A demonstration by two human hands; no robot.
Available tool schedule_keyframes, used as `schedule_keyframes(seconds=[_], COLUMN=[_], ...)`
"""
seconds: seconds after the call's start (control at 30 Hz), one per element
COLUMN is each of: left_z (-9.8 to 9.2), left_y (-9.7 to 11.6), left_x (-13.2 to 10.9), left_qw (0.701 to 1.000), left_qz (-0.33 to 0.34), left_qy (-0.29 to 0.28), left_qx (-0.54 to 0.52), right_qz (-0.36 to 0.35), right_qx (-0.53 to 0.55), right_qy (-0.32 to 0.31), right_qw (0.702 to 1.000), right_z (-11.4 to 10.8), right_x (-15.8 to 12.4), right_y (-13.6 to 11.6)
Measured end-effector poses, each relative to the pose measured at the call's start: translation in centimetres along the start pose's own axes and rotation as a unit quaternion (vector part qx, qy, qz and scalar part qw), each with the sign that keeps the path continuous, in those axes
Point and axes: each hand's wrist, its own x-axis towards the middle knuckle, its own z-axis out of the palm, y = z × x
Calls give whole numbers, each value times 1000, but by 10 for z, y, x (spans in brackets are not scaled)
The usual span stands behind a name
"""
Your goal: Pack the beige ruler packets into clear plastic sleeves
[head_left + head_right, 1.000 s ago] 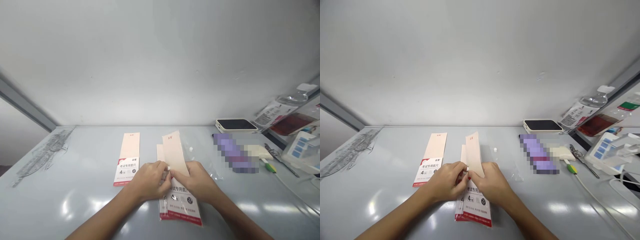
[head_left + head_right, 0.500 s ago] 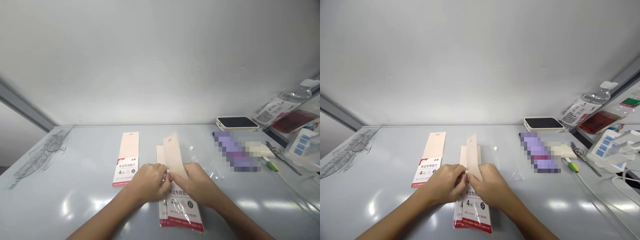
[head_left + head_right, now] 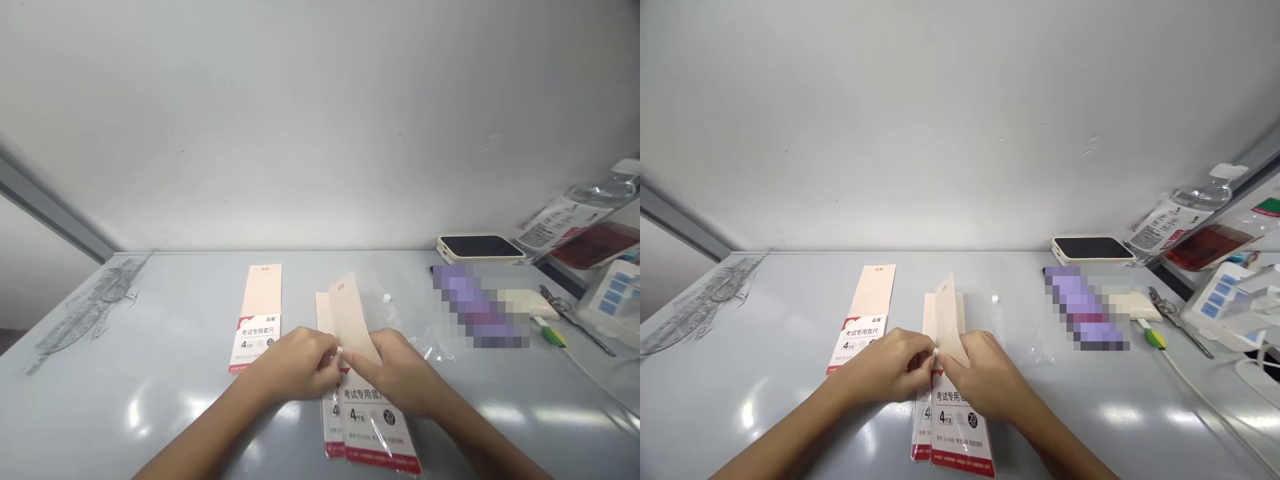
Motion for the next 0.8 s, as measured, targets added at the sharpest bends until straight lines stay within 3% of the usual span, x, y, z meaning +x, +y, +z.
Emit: schedule_keyframes(seconds=[0.2,0.47,0.67,0.8], left_z=[4,22,10,5], left_y=[1,6,1,-3], left_x=[2,7,6,6], left_qw=[997,985,979,960], left_qz=[-35,-79,-105,-146], left_qy=[49,152,166,220], left_qx=[-48,-1,-51,-92], right_qz=[-13,-16,-12,-20], right_qx=[65,123,202,293], right_qy=[-67,-37,-78,-111], right_qw=[996,992,976,949], right_z=[1,10,5,-5], right_x=[2,3,10,17], right_y=[-11,-10,-10,-10])
